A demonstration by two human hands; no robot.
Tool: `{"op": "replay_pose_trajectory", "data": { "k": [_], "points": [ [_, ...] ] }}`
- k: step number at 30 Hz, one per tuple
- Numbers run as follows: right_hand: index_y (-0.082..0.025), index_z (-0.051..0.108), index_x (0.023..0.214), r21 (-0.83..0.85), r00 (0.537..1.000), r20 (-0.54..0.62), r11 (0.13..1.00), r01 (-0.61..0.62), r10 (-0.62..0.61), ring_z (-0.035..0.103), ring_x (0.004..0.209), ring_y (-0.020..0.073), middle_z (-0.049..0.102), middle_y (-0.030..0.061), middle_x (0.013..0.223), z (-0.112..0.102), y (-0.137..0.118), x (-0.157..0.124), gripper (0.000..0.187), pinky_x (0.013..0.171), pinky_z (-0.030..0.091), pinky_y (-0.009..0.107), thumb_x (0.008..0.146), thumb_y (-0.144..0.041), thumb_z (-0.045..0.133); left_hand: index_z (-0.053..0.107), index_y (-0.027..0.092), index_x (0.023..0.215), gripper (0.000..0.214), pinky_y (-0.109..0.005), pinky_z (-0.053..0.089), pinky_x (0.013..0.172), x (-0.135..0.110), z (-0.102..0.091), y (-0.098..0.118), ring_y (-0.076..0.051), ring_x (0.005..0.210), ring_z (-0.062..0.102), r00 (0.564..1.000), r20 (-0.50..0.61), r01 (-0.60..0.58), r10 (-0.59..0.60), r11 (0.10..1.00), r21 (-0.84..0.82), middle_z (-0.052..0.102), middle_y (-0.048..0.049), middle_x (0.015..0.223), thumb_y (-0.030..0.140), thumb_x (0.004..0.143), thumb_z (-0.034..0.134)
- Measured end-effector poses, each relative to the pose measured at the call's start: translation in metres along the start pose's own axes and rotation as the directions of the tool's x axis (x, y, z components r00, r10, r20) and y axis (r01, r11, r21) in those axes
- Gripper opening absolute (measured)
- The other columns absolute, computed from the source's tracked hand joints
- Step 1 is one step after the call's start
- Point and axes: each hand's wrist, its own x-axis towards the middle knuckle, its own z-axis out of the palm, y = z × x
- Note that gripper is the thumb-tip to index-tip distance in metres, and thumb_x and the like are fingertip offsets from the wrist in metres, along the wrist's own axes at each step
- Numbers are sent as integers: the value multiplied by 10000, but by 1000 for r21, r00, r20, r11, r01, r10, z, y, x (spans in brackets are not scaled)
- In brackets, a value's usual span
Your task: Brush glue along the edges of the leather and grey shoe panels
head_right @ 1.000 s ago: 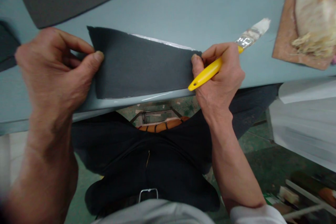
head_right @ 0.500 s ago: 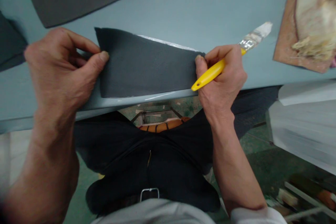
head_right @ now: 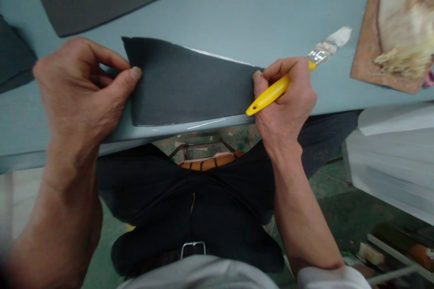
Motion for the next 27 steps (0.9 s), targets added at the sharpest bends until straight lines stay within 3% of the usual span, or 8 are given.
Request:
{"op": "replay_pose_trajectory", "data": {
  "k": [10,27],
  "points": [
    [-224,549,892,1,999,-19,999,48,-48,526,688,106,576,-53,800,0,1,-1,227,682,448,277,889,-107,743,702,200,845,165,-260,447,675,1,1,-2,-79,566,563,999,-6,-42,42,999,18,633,93,706,115,807,839],
    [-230,569,901,-19,995,-14,995,94,-94,561,701,106,584,-64,805,0,5,1,176,714,486,291,889,-110,697,690,207,835,90,-249,423,653,0,0,-1,-64,558,556,997,1,-75,75,997,19,623,105,690,178,845,775]
  ]
}}
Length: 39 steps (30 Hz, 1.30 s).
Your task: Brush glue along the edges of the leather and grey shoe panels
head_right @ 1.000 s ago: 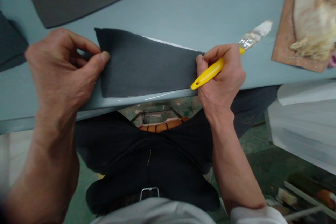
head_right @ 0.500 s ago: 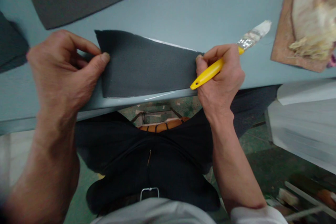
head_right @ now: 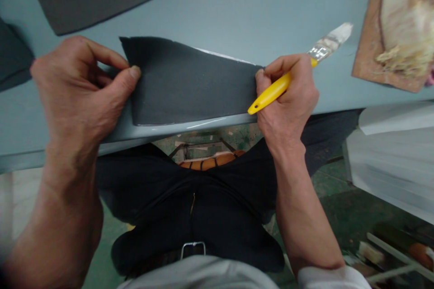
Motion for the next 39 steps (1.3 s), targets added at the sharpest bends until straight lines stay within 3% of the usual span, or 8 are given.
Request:
{"op": "replay_pose_trajectory", "data": {
  "k": [13,23,32,39],
  "points": [
    [-254,550,893,21,993,14,993,-118,118,537,718,140,570,-43,809,0,-1,1,247,746,477,330,842,-80,718,663,234,780,163,-284,403,634,0,-2,6,-86,556,545,998,6,69,-69,997,-17,600,86,665,129,824,780],
    [-252,560,877,-40,995,3,994,-97,98,537,707,129,585,-42,795,0,-2,1,203,702,487,307,842,-111,702,675,206,792,173,-251,412,645,1,0,3,-63,551,540,999,-7,41,-41,999,-8,614,96,675,101,821,810],
    [-284,512,854,32,997,23,996,-78,77,544,671,154,575,-31,772,-2,-4,2,230,641,472,319,887,-175,712,712,197,818,88,-269,394,640,0,1,-3,-81,569,522,999,-30,10,-10,1000,-13,673,61,749,234,807,792],
    [-266,532,892,59,993,52,992,-108,105,530,673,132,526,-53,790,-2,-1,1,190,647,481,307,904,-258,721,740,210,849,104,-301,410,685,1,0,-2,-110,568,526,999,-19,40,-40,999,34,546,69,628,306,822,771]
  ]
}}
